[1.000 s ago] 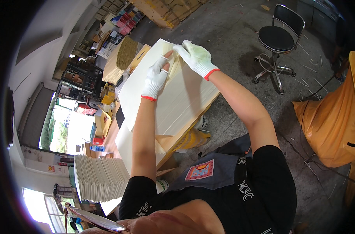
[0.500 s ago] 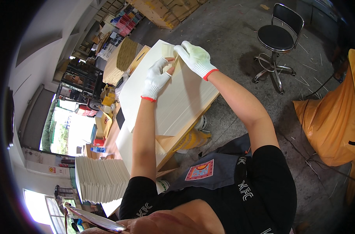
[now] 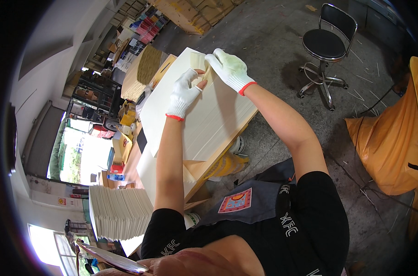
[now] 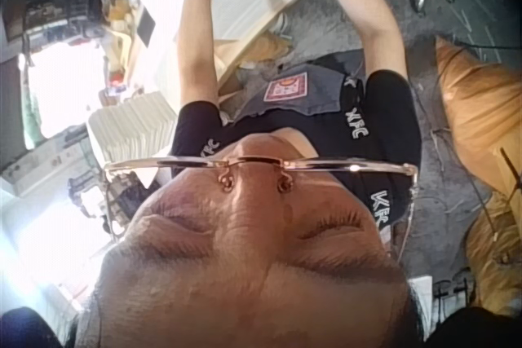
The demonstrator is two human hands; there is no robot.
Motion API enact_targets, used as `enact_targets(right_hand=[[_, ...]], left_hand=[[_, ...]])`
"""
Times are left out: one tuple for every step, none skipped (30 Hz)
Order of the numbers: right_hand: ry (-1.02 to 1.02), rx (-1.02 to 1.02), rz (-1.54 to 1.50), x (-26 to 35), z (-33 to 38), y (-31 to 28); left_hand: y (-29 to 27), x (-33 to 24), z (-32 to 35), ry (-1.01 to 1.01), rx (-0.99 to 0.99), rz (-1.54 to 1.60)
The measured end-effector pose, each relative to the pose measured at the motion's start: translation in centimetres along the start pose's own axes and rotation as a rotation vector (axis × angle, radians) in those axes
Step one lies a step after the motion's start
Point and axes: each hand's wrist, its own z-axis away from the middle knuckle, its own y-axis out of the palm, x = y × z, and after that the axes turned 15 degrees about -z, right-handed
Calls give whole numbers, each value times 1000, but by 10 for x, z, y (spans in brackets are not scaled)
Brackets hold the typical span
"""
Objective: The person counts paper by flipping through stacks by hand and moving counted sections to new stacks on the table.
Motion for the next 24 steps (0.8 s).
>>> enact_targets(right_hand=[[5, 5, 8, 2, 0, -1], [9, 10, 15, 3, 0, -1], [7, 4, -2, 2, 0, -1], [5, -2, -19, 0, 0, -1], [2, -9, -36, -1, 0, -2], [17, 0, -78, 2, 0, -3], [31, 9, -120, 6, 1, -7], [46, 19, -163, 8, 1, -9], [92, 16, -141, 2, -1, -15], [135, 45, -112, -6, -6, -20], [178, 73, -82, -12, -9, -22], [171, 75, -115, -10, -8, -22], [163, 76, -148, -7, -6, -22], [156, 78, -181, -5, -4, -21], [114, 76, -135, -4, -3, -19], [72, 74, -90, -2, -2, -18], [29, 72, -45, -1, -2, -16], [-1, 56, -1, -4, -3, -16], [-31, 41, 43, -8, -4, -14], [-61, 26, 87, -11, -4, -13], [-65, 16, 86, -11, -4, -12], [-69, 6, 86, -11, -3, -12], [-73, -5, 85, -11, -3, -11], [-49, -5, 54, -9, -2, -10]], left_hand=[[1, 2, 0, 13, -14, 1], [2, 3, 1, 27, -28, 2], [1, 2, 0, 6, -10, 24], [1, -1, 1, -14, 9, 46], [1, -3, 1, -35, 27, 69], [0, -2, 2, -4, -4, 32], [0, 0, 4, 27, -34, -4], [-1, 1, 6, 57, -64, -41], [-2, -3, 5, -4, -8, -4], [-7, -10, 4, -66, 49, 33], [-9, -14, 4, -127, 106, 70], [-8, -14, 4, -107, 77, 68], [-7, -12, 5, -87, 48, 66], [-6, -10, 5, -66, 18, 64], [-3, -5, 5, -30, -12, 51], [1, 2, 5, 6, -42, 38], [3, 6, 5, 41, -72, 24], [2, 3, 3, -5, -35, 67], [0, -2, 3, -52, 1, 109], [-1, -5, 2, -99, 38, 150], [-1, -4, 2, -70, 11, 122], [0, -2, 2, -40, -16, 94], [0, -1, 3, -9, -42, 67], [-2, -4, 4, -52, -15, 72]])
